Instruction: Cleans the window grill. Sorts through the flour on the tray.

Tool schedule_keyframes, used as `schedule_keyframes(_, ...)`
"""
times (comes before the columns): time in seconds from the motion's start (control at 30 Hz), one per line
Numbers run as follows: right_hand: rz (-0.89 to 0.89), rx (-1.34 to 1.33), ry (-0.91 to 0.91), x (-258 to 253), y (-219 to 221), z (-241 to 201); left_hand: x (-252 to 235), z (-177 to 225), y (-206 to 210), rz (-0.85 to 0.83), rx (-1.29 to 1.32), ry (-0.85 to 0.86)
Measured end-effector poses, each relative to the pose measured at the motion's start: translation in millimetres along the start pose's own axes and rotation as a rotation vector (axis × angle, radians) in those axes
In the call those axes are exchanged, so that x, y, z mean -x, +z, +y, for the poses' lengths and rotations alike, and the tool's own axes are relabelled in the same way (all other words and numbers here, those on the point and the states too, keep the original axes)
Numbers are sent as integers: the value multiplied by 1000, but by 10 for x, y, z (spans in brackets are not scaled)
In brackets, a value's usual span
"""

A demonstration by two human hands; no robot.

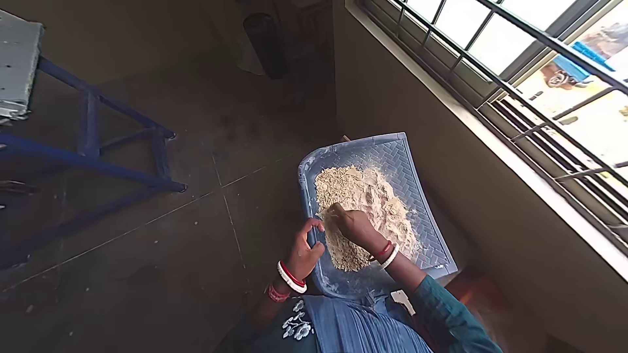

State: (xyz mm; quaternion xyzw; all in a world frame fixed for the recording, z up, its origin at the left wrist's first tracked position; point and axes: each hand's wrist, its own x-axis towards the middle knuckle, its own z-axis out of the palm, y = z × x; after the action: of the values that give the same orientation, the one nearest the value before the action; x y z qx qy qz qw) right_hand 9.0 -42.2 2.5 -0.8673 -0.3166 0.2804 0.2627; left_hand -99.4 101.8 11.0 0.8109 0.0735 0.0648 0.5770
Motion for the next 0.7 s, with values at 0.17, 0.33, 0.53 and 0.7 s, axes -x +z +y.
schedule_keyframes(0.17,15,110,-35,-44,124,-47,22,-1,-2,7,-5,-27)
schedule_keyframes(0.33,233,-142,34,233,96,269,25,2,-38,31,-1,-32)
schedule_keyframes(0.53,278,-413,151,518,164,620,3,-18,-61,22,10,-32)
schedule_keyframes(0.7,348,-508,187,546,101,739,-11,-22,-85,5,5,-33)
